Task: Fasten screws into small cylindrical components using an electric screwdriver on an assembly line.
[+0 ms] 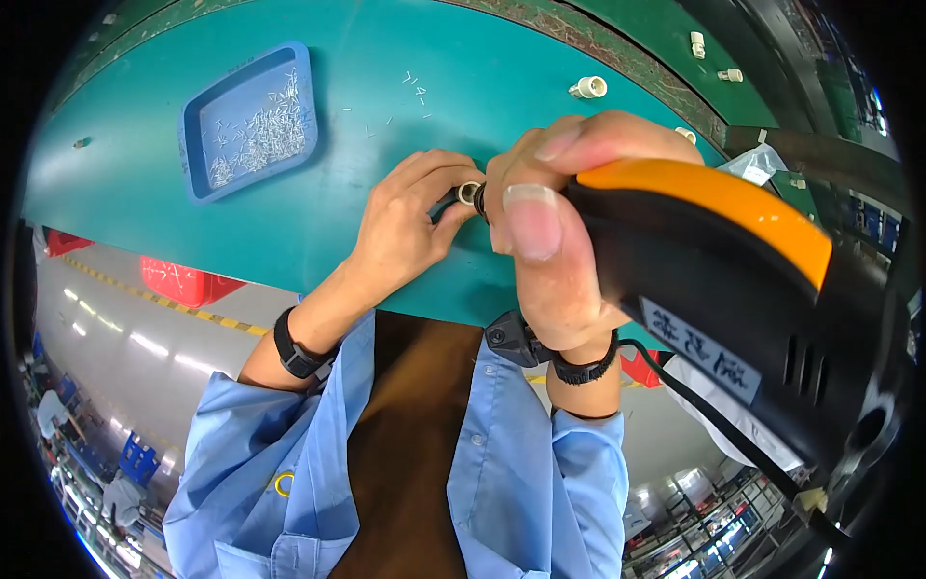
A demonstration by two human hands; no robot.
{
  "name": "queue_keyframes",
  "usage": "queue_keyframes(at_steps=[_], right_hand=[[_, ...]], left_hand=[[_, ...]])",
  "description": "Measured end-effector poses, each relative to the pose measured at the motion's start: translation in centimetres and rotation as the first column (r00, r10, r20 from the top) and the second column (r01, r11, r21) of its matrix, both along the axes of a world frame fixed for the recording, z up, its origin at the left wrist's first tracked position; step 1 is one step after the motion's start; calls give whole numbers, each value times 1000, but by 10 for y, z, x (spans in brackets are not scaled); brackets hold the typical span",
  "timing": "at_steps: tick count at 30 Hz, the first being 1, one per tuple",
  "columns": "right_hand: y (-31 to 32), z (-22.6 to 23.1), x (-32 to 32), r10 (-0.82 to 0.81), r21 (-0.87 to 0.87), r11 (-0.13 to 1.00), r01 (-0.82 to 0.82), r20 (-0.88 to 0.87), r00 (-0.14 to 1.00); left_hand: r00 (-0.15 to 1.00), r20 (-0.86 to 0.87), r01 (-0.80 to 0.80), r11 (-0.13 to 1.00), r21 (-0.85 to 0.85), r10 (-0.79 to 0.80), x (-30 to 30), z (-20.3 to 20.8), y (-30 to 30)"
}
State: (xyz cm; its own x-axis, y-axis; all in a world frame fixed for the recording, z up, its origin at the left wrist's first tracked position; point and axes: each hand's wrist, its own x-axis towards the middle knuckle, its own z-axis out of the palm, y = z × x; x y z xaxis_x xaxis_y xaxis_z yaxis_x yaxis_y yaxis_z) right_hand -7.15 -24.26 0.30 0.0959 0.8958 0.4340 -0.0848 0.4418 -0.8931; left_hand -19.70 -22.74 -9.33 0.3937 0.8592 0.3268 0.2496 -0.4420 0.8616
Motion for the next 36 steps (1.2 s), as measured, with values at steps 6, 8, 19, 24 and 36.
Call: queue_keyframes(at_steps=[6, 8, 19, 24, 36], right_hand=[[-6, -2, -10, -31, 7, 999, 31, -11, 999], [-6, 0, -7, -34, 16, 999, 35, -5, 999], [44, -21, -15, -10, 209, 977, 36, -124, 992], [50, -29, -11, -66, 175, 981, 88, -128, 990], [0, 20, 24, 158, 329, 944, -35, -356, 921]], left_hand=[[1000, 1, -14, 1000, 20, 14, -4, -4, -2], [1000, 6, 8, 1000, 21, -8, -4, -5, -3], [1000, -26, -3, 999, 54, 4, -2, -3, -4], [998, -47, 31, 998, 50, -29, -1, -1, -5], [990, 131, -44, 999, -6, 44, -13, 28, 13]])
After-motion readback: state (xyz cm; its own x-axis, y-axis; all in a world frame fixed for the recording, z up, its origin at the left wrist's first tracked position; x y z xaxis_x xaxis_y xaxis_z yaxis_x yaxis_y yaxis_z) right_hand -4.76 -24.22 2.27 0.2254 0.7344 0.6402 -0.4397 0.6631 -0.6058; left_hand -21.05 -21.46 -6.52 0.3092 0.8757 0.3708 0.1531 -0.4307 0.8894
